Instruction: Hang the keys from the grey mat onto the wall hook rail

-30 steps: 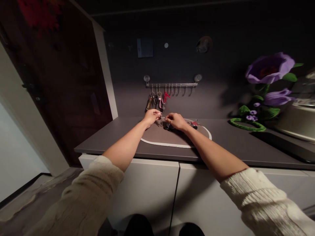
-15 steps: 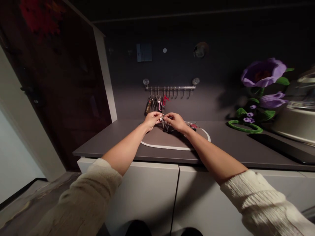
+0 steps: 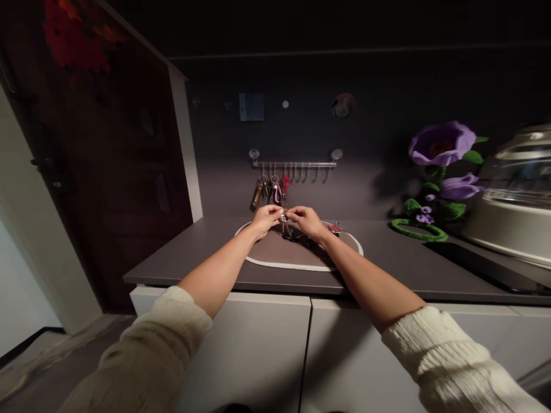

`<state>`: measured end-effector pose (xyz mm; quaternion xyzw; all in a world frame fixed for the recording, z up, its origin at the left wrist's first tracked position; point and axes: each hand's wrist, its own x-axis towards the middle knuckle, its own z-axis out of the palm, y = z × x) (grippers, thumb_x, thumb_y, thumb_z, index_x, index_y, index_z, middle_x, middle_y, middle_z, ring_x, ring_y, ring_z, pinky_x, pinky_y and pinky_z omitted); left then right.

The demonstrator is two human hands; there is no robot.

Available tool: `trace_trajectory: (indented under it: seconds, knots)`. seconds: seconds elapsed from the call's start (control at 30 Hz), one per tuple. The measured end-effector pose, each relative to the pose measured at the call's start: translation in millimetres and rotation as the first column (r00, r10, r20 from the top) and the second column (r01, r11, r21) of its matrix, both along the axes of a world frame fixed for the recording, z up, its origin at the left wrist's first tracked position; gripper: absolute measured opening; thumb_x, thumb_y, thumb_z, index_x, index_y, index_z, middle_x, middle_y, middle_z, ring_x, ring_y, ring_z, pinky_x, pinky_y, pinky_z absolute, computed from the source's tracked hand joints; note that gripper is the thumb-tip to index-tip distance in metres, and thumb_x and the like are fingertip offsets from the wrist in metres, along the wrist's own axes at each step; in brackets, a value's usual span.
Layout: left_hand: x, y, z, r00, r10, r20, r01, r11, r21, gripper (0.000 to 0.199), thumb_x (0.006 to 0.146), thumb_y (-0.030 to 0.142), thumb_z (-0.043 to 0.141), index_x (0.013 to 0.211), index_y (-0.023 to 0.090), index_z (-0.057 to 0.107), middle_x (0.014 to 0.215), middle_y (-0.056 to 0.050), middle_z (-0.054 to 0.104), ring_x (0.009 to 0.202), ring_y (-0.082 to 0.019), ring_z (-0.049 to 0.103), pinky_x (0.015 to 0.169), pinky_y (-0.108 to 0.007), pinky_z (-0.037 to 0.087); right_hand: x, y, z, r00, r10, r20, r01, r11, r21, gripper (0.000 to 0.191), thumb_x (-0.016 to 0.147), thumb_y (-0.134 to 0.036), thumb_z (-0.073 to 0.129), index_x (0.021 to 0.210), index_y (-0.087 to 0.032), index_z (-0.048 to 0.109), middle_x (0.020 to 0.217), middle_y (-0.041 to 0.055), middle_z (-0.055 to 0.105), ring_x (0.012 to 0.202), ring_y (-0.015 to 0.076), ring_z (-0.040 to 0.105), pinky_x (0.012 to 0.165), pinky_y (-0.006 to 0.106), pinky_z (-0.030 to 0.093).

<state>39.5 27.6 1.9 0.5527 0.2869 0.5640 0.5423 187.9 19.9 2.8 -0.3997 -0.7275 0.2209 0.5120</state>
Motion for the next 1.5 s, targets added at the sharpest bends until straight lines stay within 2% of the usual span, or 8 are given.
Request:
trace_trajectory:
  seconds: [0.3, 0.47, 0.6, 0.77, 0.87, 1.1, 1.27, 1.5]
  knots:
    - [1.1, 2.0, -2.2, 0.997, 0.041, -0.072, -0.038, 0.999, 0.037, 0.015, 0.071, 0.023, 0.063, 0.08, 0.012, 0.058, 0.075, -0.001, 0.059, 0.069, -0.007, 0.057, 0.076, -0.03, 0.047, 1.2, 3.1, -2.0, 0.981, 0.075, -0.178, -0.088, 0.994, -0.068, 0.025, 0.064, -0.038, 0.062, 0.07, -0.014, 0.058, 0.062, -0.0019, 0.055, 0.057, 0.0075, 0.046, 0.061, 0.022, 0.039]
    - [1.7, 6.3, -7.0, 0.968, 0.14, -0.208, -0.118, 0.986, 0.115, 0.014, 0.076, 0.025, 0.055, 0.081, 0.012, 0.056, 0.074, -0.002, 0.059, 0.065, -0.008, 0.056, 0.064, -0.024, 0.046, -0.9, 1.0, 1.7, 0.951, 0.098, -0.294, -0.133, 0.986, -0.103, 0.029, 0.058, -0.039, 0.066, 0.068, -0.014, 0.056, 0.061, -0.0027, 0.053, 0.057, 0.0067, 0.046, 0.061, 0.022, 0.04]
    - [0.2, 11.5, -12.9, 0.865, 0.294, -0.406, -0.202, 0.946, 0.254, 0.018, 0.081, 0.025, 0.044, 0.076, 0.012, 0.055, 0.065, 0.0, 0.058, 0.053, -0.007, 0.05, 0.054, -0.02, 0.04, -0.9, 0.2, 4.4, 0.926, 0.051, -0.375, -0.108, 0.985, -0.133, 0.032, 0.055, -0.04, 0.069, 0.069, -0.014, 0.056, 0.062, -0.0024, 0.054, 0.058, 0.007, 0.047, 0.062, 0.023, 0.042]
    - [-3.1, 13.3, -19.1, 0.637, 0.492, -0.594, -0.169, 0.841, 0.514, 0.026, 0.082, 0.029, 0.041, 0.069, 0.014, 0.058, 0.06, -0.001, 0.059, 0.055, -0.01, 0.051, 0.058, -0.022, 0.036, 3.4, -0.2, 9.7, 0.877, 0.018, -0.48, -0.102, 0.983, -0.151, 0.032, 0.055, -0.039, 0.07, 0.068, -0.014, 0.055, 0.065, -0.001, 0.056, 0.06, 0.0078, 0.051, 0.064, 0.025, 0.045]
    - [-2.9, 13.0, -21.8, 0.558, 0.516, -0.65, -0.127, 0.827, 0.548, 0.026, 0.082, 0.029, 0.04, 0.072, 0.015, 0.059, 0.062, -0.002, 0.059, 0.057, -0.011, 0.051, 0.057, -0.022, 0.035, 6.4, 2.3, 19.0, 0.859, -0.005, -0.511, -0.086, 0.984, -0.155, 0.027, 0.058, -0.035, 0.07, 0.067, -0.014, 0.054, 0.064, -0.0009, 0.056, 0.058, 0.0075, 0.051, 0.062, 0.025, 0.045]
    - [-0.5, 16.2, -24.7, 0.479, 0.525, -0.704, -0.106, 0.83, 0.547, 0.028, 0.083, 0.03, 0.039, 0.075, 0.015, 0.061, 0.066, -0.003, 0.062, 0.061, -0.012, 0.053, 0.058, -0.022, 0.035, 8.9, 20.7, 59.0, 0.849, -0.052, -0.526, -0.056, 0.981, -0.187, 0.01, 0.07, -0.016, 0.058, 0.064, -0.014, 0.051, 0.059, -0.001, 0.054, 0.052, 0.0068, 0.05, 0.055, 0.023, 0.046]
    - [-0.9, 17.9, -25.3, 0.48, 0.495, -0.724, -0.11, 0.853, 0.51, 0.026, 0.082, 0.028, 0.04, 0.075, 0.015, 0.061, 0.066, -0.003, 0.062, 0.061, -0.011, 0.053, 0.058, -0.022, 0.035, 1.7, 35.4, 81.1, 0.855, -0.098, -0.509, -0.015, 0.977, -0.213, 0.013, 0.075, -0.011, 0.05, 0.062, -0.014, 0.05, 0.053, -0.0016, 0.053, 0.047, 0.0057, 0.048, 0.052, 0.02, 0.045]
    - [-0.2, 18.2, -25.3, 0.494, 0.473, -0.73, -0.117, 0.868, 0.483, 0.026, 0.08, 0.027, 0.041, 0.072, 0.015, 0.062, 0.066, -0.004, 0.062, 0.059, -0.012, 0.052, 0.058, -0.022, 0.035, -15.2, 51.9, 95.0, 0.807, -0.156, -0.569, 0.0, 0.964, -0.265, 0.018, 0.073, -0.003, 0.046, 0.059, -0.013, 0.05, 0.051, 0.0004, 0.055, 0.044, 0.0058, 0.048, 0.05, 0.02, 0.045]
